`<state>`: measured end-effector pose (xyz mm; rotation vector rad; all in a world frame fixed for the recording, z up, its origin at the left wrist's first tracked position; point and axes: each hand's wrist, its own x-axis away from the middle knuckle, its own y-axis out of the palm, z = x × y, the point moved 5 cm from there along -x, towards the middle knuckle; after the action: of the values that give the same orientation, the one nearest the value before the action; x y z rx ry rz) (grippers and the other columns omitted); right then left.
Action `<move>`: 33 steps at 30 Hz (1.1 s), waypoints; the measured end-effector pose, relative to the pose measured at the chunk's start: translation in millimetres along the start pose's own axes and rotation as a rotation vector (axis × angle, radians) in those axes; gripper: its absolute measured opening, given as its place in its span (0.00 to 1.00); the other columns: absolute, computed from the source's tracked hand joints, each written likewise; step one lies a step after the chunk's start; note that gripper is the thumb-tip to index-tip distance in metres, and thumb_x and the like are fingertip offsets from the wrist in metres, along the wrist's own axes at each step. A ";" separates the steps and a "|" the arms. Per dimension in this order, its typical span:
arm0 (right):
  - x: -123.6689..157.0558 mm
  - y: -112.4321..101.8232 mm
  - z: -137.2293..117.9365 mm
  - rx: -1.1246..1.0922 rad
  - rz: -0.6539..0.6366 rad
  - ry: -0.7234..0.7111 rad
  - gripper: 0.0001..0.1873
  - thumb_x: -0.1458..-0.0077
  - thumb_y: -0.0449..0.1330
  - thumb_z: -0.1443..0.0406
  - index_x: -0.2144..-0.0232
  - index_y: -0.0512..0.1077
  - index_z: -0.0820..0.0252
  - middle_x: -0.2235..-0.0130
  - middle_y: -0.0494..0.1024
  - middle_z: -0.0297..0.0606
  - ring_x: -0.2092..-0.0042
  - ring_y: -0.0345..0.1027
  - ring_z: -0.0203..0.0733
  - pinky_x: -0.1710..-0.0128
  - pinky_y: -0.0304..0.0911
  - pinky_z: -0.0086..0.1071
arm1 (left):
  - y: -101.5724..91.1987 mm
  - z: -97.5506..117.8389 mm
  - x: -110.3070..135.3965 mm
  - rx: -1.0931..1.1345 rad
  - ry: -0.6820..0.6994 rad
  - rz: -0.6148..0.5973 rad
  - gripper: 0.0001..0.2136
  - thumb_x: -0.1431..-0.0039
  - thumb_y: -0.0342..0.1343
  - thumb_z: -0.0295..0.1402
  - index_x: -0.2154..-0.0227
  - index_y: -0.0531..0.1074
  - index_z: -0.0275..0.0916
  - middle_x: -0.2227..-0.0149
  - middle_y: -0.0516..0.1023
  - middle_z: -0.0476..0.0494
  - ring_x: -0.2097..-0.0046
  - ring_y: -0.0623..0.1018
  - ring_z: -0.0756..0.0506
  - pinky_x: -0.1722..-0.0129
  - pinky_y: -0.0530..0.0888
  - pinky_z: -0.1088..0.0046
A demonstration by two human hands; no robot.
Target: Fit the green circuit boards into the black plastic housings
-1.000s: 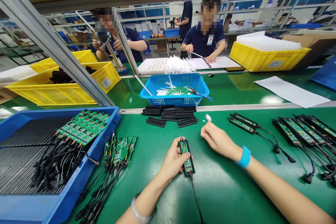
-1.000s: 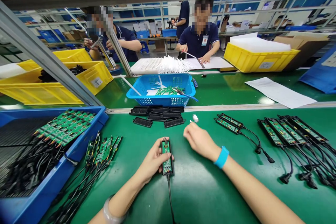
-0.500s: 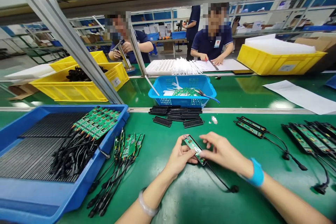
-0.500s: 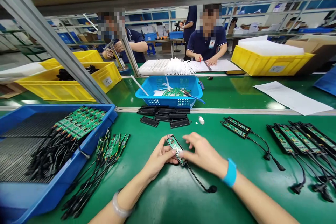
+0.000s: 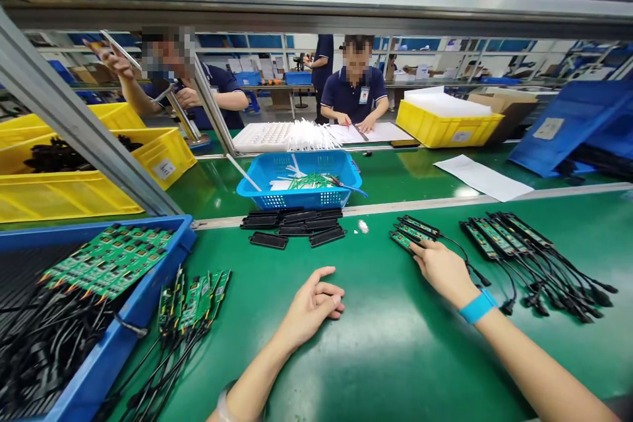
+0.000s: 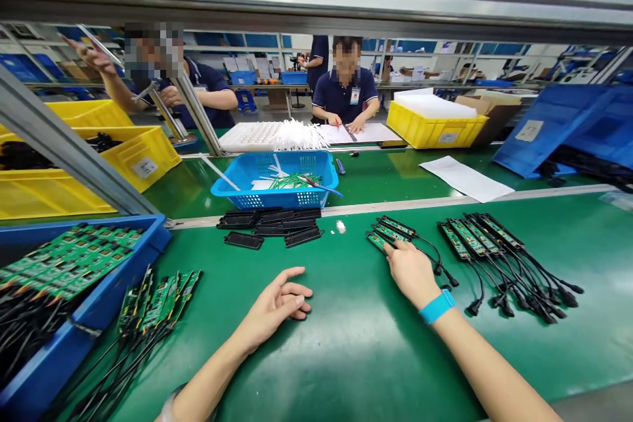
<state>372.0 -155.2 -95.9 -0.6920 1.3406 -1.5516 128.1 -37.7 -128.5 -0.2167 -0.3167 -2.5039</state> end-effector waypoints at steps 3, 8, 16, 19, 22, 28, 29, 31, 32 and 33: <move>2.0 9.6 7.2 0.008 0.025 0.008 0.19 0.42 0.48 0.72 0.55 0.75 0.65 0.56 0.76 0.53 0.59 0.70 0.52 0.64 0.64 0.39 | 0.0 7.6 4.8 -0.274 0.094 -0.030 0.21 0.47 0.55 0.34 0.49 0.61 0.39 0.61 0.74 0.41 0.67 0.77 0.48 0.67 0.74 0.70; 2.4 1.7 -19.7 -0.119 0.260 -0.165 0.21 0.41 0.46 0.66 0.52 0.73 0.67 0.53 0.75 0.56 0.57 0.69 0.59 0.64 0.66 0.46 | -20.5 32.6 40.0 -1.058 0.191 0.031 0.09 0.49 0.58 0.29 0.63 0.72 0.42 0.65 0.76 0.46 0.66 0.76 0.46 0.64 0.71 0.71; 18.9 -38.3 -128.7 -0.673 0.309 -0.612 0.19 0.40 0.48 0.55 0.54 0.75 0.52 0.54 0.78 0.40 0.59 0.74 0.47 0.62 0.70 0.37 | -129.9 55.6 120.5 -1.297 -0.146 0.804 0.11 0.53 0.54 0.17 0.67 0.68 0.37 0.64 0.75 0.38 0.56 0.74 0.38 0.56 0.69 0.61; 21.4 -40.8 -151.8 -0.871 0.125 -0.627 0.17 0.40 0.51 0.57 0.56 0.76 0.51 0.55 0.78 0.40 0.57 0.73 0.47 0.60 0.69 0.38 | -147.7 60.3 135.2 -1.262 -0.110 0.872 0.09 0.48 0.54 0.21 0.66 0.67 0.40 0.69 0.76 0.45 0.63 0.77 0.43 0.61 0.70 0.68; 23.7 -33.6 -164.3 -1.211 -0.260 -0.542 0.17 0.41 0.53 0.56 0.56 0.75 0.53 0.55 0.78 0.42 0.55 0.72 0.49 0.55 0.67 0.40 | -134.0 72.5 136.2 -1.178 0.034 0.888 0.04 0.42 0.51 0.28 0.63 0.65 0.40 0.66 0.76 0.47 0.65 0.76 0.47 0.64 0.71 0.73; 35.0 -20.1 -178.9 -2.233 -0.895 0.022 0.28 0.47 0.59 0.48 0.49 0.68 0.56 0.54 0.77 0.43 0.52 0.70 0.46 0.51 0.65 0.41 | -50.8 79.3 82.1 -0.937 0.223 0.252 0.08 0.41 0.52 0.35 0.59 0.66 0.42 0.65 0.77 0.50 0.67 0.76 0.51 0.69 0.71 0.80; 34.1 -17.2 -178.4 -2.330 -0.902 0.135 0.26 0.48 0.60 0.48 0.53 0.71 0.57 0.56 0.77 0.42 0.55 0.71 0.44 0.53 0.66 0.38 | -47.7 78.7 68.0 -1.076 0.195 0.234 0.08 0.40 0.51 0.34 0.59 0.68 0.43 0.64 0.77 0.50 0.65 0.77 0.50 0.66 0.71 0.79; 30.3 -10.9 -173.7 -2.381 -0.847 0.302 0.19 0.50 0.63 0.51 0.64 0.74 0.61 0.65 0.77 0.39 0.67 0.71 0.34 0.66 0.68 0.26 | -60.3 81.2 37.4 -1.358 0.118 0.368 0.11 0.41 0.50 0.29 0.56 0.68 0.43 0.62 0.76 0.46 0.60 0.76 0.47 0.59 0.71 0.73; 27.7 -8.6 -169.6 -2.360 -0.796 0.343 0.17 0.51 0.65 0.53 0.70 0.74 0.62 0.71 0.75 0.35 0.74 0.65 0.29 0.75 0.63 0.21 | -71.3 82.9 21.8 -1.402 0.087 0.430 0.14 0.42 0.48 0.25 0.53 0.67 0.40 0.59 0.75 0.40 0.59 0.76 0.44 0.58 0.71 0.68; 25.0 -7.6 -165.4 -2.332 -0.751 0.352 0.17 0.51 0.66 0.54 0.73 0.73 0.64 0.76 0.71 0.32 0.79 0.57 0.25 0.82 0.54 0.18 | -84.6 84.6 7.5 -1.440 0.045 0.497 0.16 0.43 0.46 0.21 0.52 0.67 0.36 0.57 0.73 0.35 0.57 0.75 0.40 0.59 0.70 0.64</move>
<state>215.8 -107.4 -132.6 -2.4023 2.9920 0.4429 79.6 48.4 -60.6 -0.6696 1.4145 -1.7739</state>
